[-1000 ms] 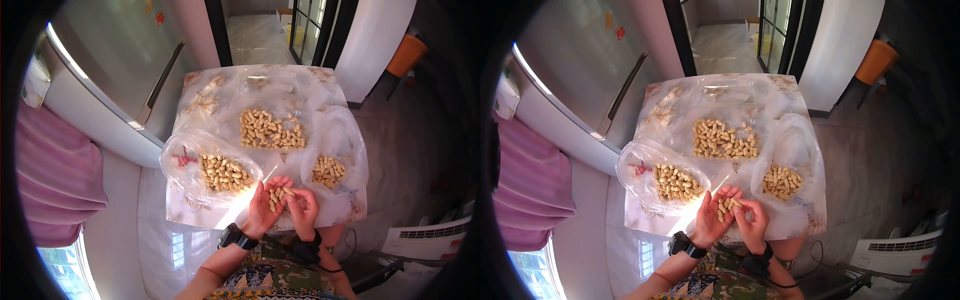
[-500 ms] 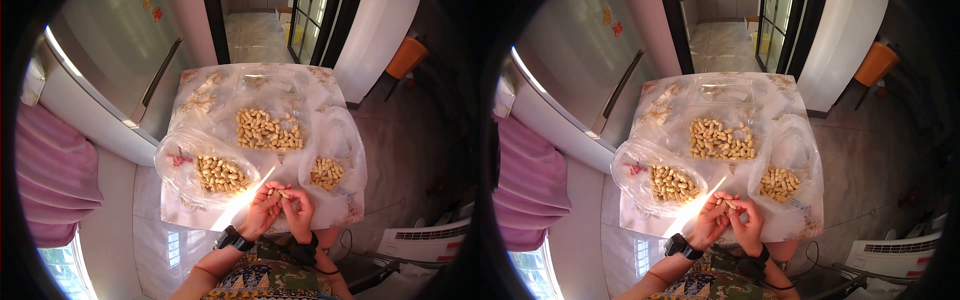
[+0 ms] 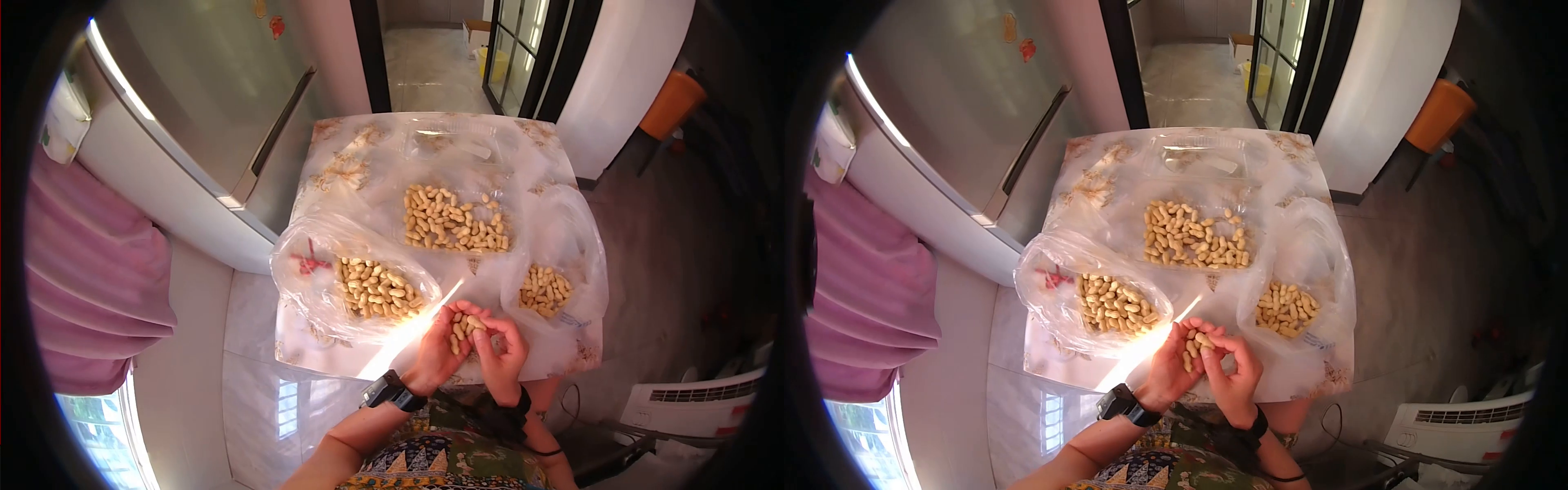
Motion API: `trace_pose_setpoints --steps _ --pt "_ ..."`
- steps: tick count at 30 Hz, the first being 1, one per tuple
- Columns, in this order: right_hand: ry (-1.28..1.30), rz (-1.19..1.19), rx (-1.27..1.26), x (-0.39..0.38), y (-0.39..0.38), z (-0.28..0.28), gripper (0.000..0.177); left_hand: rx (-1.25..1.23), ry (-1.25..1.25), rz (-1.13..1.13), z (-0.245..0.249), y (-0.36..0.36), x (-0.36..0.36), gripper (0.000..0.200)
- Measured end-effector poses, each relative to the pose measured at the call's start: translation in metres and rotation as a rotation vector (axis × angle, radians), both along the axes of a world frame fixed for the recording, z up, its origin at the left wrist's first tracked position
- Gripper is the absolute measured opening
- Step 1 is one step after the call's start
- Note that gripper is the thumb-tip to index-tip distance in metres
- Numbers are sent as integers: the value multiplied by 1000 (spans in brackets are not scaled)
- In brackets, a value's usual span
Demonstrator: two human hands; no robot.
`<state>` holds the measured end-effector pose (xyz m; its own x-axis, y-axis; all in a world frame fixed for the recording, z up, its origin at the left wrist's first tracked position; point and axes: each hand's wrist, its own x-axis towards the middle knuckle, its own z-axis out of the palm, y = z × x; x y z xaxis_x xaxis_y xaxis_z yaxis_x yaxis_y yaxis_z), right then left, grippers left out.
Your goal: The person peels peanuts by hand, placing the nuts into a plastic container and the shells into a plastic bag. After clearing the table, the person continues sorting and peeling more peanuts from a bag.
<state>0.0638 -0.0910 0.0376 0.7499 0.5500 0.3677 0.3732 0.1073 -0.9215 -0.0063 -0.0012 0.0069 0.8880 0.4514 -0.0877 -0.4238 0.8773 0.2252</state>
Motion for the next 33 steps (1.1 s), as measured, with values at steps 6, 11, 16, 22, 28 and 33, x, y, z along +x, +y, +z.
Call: trace_pose_setpoints --steps 6,11,16,22,28,33 --pt "-206 147 -41 -11 38 52 25 24 159 24 -23 -7 0 46" --pt "-96 173 -71 -11 34 44 24 -103 -41 43 -7 0 -8 41" --pt "-284 74 -108 -1 6 16 20 -39 -59 3 -2 1 -3 56" --pt "-179 113 -191 -2 -6 7 19 -3 -55 -3 1 1 -3 60" --pt "-191 121 -228 -2 -3 5 21 15 -66 -10 -2 2 -3 61" --pt "-168 85 -212 -2 -2 2 20 21 -87 -17 -2 2 -2 61"
